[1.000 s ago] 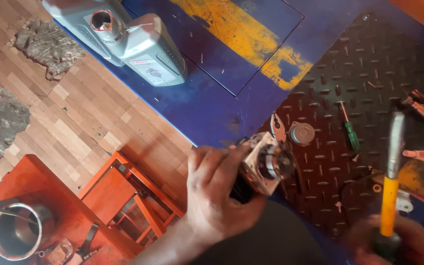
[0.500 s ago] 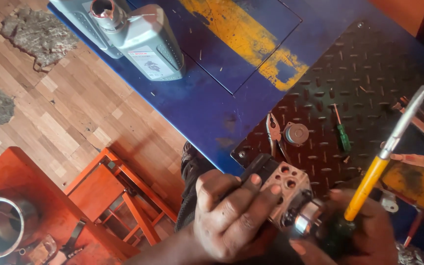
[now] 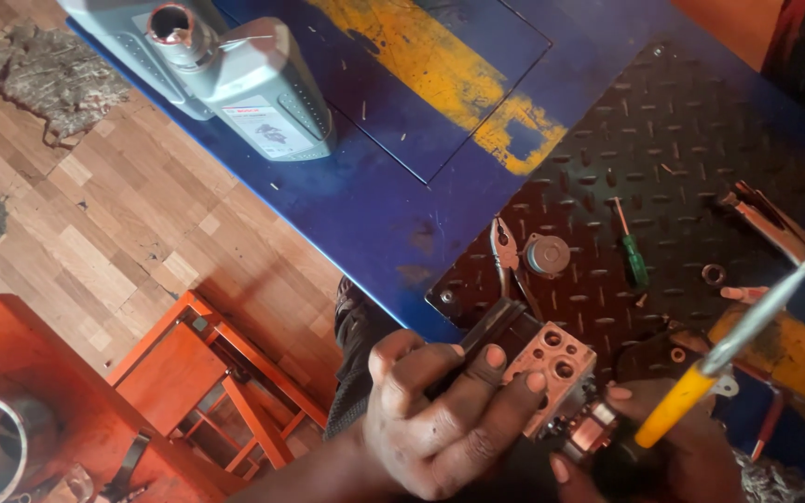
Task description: Disassembling and inspecting mechanical components of a motorcycle braking system.
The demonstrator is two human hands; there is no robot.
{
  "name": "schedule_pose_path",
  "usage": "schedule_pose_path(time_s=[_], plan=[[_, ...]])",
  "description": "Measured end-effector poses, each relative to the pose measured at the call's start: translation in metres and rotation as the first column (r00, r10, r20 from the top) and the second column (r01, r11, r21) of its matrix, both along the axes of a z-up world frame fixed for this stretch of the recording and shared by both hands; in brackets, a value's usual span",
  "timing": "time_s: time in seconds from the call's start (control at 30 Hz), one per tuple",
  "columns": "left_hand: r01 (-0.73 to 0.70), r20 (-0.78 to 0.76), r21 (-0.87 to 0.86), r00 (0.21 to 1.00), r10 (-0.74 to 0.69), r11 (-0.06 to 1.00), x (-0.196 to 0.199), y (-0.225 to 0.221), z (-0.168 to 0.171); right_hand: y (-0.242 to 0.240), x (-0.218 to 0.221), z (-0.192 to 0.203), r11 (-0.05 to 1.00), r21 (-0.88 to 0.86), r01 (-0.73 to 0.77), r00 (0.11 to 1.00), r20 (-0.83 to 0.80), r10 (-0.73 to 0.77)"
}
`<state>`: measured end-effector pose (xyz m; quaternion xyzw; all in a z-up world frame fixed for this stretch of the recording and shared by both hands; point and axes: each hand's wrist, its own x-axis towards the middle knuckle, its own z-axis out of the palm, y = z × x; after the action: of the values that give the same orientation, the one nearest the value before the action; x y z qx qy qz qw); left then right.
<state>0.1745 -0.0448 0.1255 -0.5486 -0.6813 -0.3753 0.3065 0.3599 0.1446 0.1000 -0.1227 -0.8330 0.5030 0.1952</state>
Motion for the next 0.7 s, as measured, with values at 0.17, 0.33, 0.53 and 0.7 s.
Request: schedule_pose_path(time_s=[0.17, 0.33, 0.53, 0.7], plan=[[0.049, 0.045, -0.03, 0.998, -0.047, 0.998, -0.005, 0.0, 0.003, 0.001, -0.014, 0.007, 0.992, 0.112, -0.057, 0.989, -0.129, 0.072], [0.115, 0.166, -0.058, 0.981, -0.104, 0.992, -0.009, 0.006, -0.003, -0.012, -0.026, 0.036, 0.938, 0.336, 0.088, 0.996, -0.047, -0.076], [0.274, 0.438, -0.017, 0.866, -0.239, 0.962, -0.028, 0.012, -0.003, -0.009, -0.072, 0.075, 0.887, 0.426, 0.177, 0.982, -0.142, -0.127], [0.418, 0.766, 0.352, 0.386, -0.515, 0.837, -0.063, 0.021, -0.033, 0.002, -0.093, 0.082, 0.852, 0.521, 0.05, 0.965, -0.244, 0.093]])
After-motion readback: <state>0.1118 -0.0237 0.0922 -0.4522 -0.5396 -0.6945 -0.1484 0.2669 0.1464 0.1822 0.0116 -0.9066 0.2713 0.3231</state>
